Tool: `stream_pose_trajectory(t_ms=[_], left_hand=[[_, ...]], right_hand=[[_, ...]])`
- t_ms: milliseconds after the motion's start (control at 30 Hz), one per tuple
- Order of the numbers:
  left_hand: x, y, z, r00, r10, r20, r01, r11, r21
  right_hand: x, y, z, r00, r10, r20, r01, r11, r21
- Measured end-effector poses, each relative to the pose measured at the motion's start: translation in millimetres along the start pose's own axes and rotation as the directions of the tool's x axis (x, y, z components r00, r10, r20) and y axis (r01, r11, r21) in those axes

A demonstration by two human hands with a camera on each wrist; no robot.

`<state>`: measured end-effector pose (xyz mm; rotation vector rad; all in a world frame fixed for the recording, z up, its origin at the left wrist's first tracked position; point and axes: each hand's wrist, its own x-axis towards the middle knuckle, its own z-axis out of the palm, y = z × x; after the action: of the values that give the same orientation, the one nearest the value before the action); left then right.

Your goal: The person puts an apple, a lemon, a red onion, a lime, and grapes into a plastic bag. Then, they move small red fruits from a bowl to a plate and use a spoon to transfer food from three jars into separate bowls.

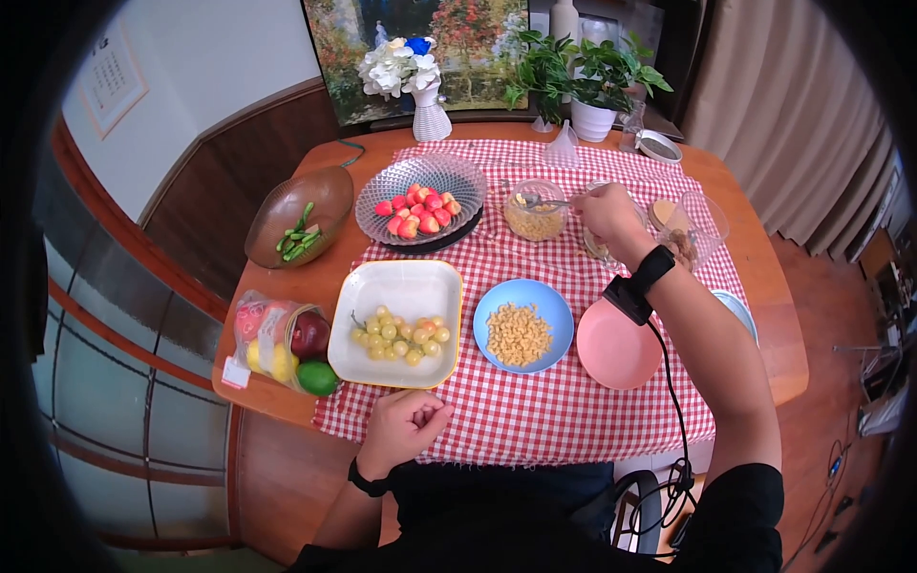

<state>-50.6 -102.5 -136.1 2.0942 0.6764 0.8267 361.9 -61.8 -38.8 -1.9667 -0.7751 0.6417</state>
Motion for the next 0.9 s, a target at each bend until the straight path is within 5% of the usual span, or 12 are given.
stream_pose_trajectory(t_ms=[667,900], left_hand=[[0.8,2.1,1.5,1.0,-0.003,-0.015,0.004,0.999,0.037],[0.6,2.7,-0.1,1.0,-0.018,0.004,0.017,0.998,0.056]], right_hand=[[-37.6,3.4,-28.6,0.997,0.021,0.079,-0.05,0.921,0.387],[-100.8,2.4,-61.8,0.993,0.013,0.117,-0.049,0.949,0.313]])
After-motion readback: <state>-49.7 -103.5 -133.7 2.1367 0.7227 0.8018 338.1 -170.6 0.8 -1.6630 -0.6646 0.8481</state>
